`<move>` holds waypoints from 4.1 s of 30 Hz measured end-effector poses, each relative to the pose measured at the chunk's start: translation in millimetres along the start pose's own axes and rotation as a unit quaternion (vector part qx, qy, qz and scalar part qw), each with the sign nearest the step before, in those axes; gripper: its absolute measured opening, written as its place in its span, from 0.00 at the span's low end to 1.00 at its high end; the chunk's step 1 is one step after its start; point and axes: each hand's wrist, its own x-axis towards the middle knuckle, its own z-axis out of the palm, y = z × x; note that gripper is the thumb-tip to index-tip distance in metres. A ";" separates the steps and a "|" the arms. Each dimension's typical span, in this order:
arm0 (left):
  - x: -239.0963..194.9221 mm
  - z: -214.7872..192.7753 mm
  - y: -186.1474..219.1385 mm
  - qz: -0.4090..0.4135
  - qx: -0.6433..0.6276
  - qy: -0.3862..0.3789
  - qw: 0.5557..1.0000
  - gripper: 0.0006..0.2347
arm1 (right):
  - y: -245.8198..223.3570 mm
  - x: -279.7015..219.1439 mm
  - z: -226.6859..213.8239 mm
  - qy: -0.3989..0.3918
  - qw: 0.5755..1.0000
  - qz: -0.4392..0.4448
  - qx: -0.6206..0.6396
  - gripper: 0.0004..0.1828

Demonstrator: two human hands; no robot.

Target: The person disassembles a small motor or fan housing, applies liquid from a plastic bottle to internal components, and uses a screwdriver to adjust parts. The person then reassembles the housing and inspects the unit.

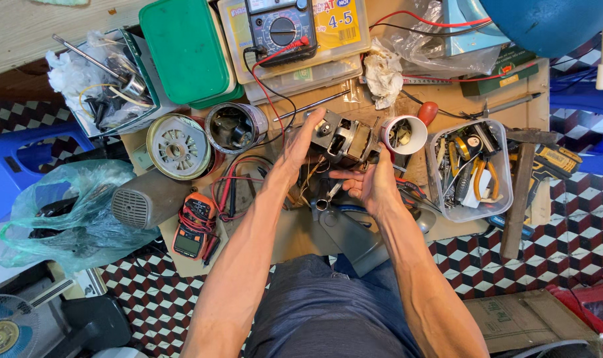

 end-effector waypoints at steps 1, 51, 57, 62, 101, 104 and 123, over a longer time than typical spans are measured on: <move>0.0 0.0 1.6 -0.011 0.002 0.004 1.000 0.37 | -1.3 0.8 0.3 0.001 1.000 0.001 -0.004 0.51; -30.1 5.4 0.6 0.077 -0.006 -0.018 0.997 0.36 | 19.0 -31.3 8.9 -0.012 0.994 -0.103 0.028 0.47; -42.1 10.5 1.7 0.128 -0.002 -0.014 0.992 0.34 | 19.1 -36.7 9.5 -0.023 0.994 -0.100 0.045 0.44; -52.4 9.2 0.5 0.143 0.020 -0.011 0.989 0.32 | 19.5 -39.9 12.5 -0.030 0.992 -0.112 0.046 0.43; 42.9 -17.6 -60.5 -0.075 -0.276 -0.016 0.958 0.29 | -17.1 -39.2 26.2 0.054 0.818 -0.383 -0.426 0.56; 48.7 -13.1 -61.3 -0.105 -0.239 0.038 0.965 0.29 | -20.2 -32.9 25.4 0.045 0.861 -0.332 -0.382 0.55; 114.9 -11.5 -105.4 -0.028 0.056 0.094 0.994 0.38 | -10.7 -39.2 56.7 0.173 0.771 -0.401 -0.463 0.53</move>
